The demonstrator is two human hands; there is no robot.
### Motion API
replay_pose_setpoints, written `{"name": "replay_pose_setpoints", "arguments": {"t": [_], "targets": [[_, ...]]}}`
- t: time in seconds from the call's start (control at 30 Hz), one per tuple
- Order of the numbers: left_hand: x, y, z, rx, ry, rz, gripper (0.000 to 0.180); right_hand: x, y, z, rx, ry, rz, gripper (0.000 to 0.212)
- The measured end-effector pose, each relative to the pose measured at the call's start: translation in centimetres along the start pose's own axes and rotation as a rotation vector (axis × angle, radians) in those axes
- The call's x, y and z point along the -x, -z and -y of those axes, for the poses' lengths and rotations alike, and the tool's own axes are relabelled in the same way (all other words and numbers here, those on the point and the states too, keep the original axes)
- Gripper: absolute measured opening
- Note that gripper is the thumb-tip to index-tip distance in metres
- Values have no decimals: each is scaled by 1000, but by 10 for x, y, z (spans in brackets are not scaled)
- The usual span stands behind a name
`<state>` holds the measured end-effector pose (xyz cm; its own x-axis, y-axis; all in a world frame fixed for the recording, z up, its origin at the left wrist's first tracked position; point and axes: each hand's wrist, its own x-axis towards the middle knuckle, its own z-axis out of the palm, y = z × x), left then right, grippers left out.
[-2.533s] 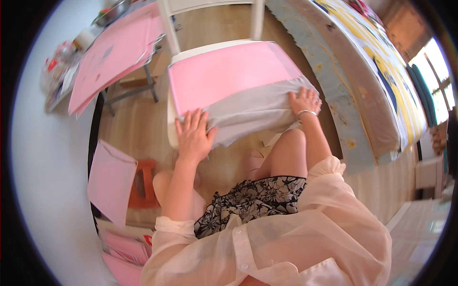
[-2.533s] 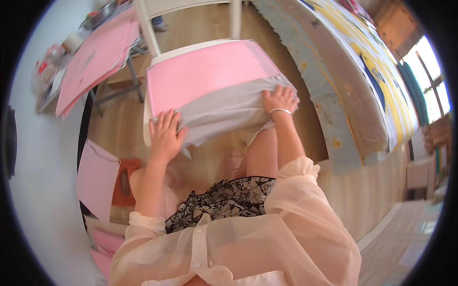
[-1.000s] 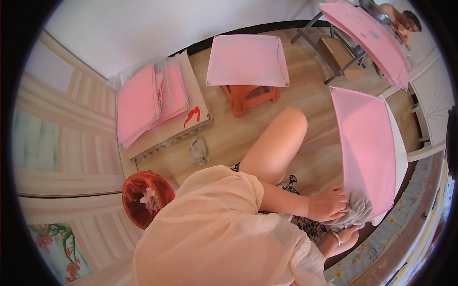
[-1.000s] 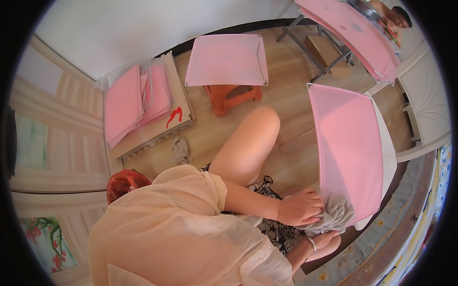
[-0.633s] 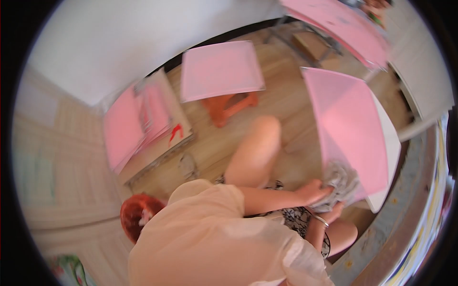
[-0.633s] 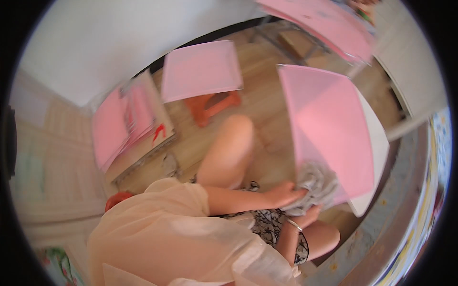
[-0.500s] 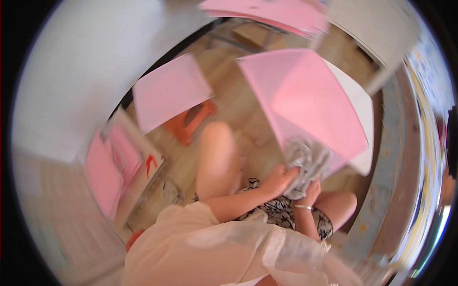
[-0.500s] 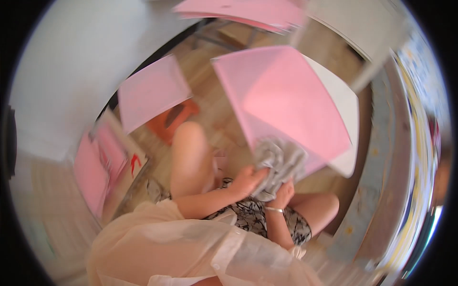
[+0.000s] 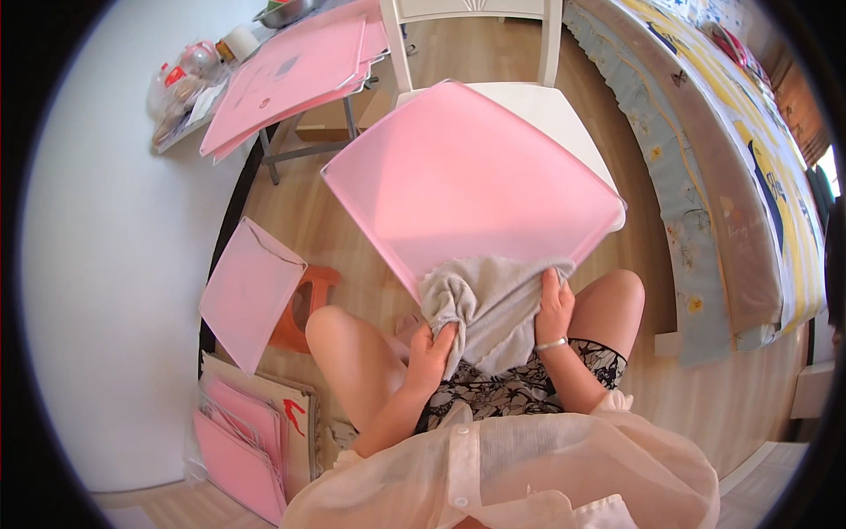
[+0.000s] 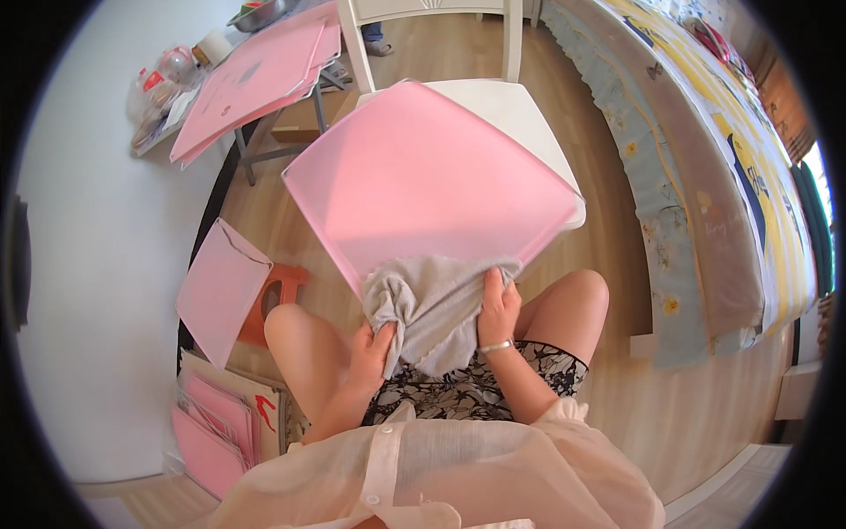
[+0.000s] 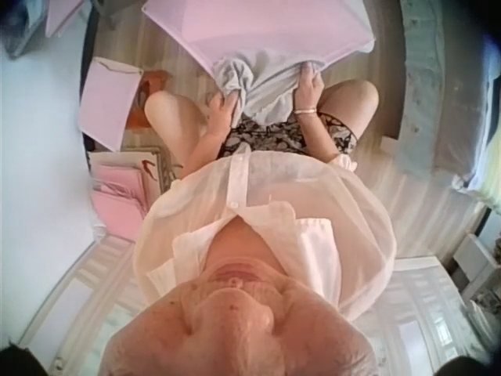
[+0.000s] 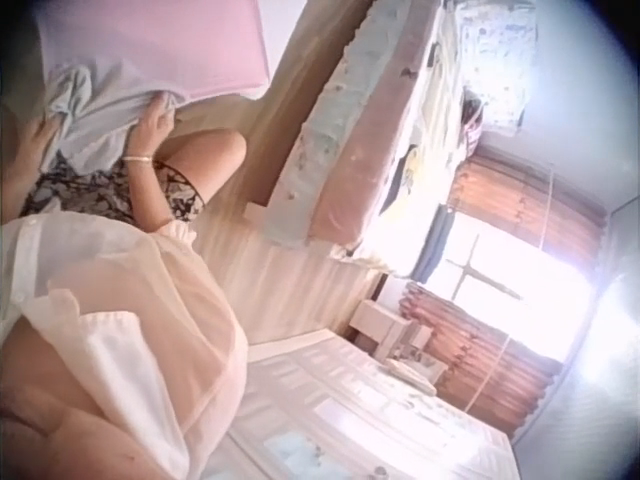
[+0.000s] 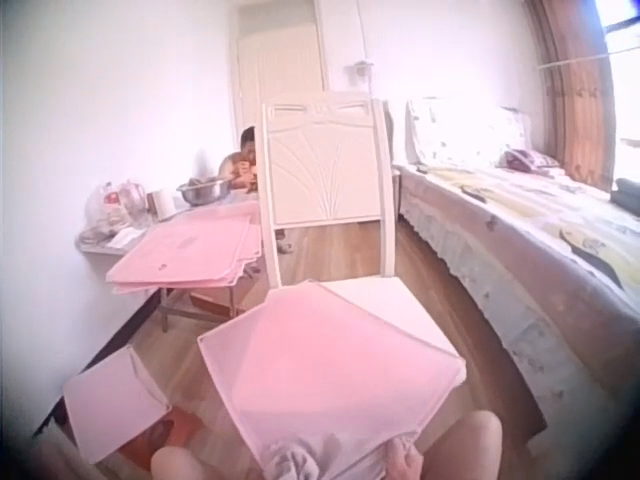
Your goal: Wiping and cleaning pink plastic separator sheets with a cloth.
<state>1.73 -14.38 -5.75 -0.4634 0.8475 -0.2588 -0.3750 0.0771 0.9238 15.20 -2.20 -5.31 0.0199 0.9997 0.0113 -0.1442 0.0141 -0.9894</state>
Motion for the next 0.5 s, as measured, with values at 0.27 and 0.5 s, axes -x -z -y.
{"name": "replay_pose_setpoints", "arguments": {"t": [0.27, 0.5], "targets": [[-46, 6, -33, -198, 72, -5, 28, 39, 12, 15, -104, -150, -32, 22], [-64, -14, -36, -144, -192, -335, 30, 42, -25, 0, -261, -477, -115, 27]]}}
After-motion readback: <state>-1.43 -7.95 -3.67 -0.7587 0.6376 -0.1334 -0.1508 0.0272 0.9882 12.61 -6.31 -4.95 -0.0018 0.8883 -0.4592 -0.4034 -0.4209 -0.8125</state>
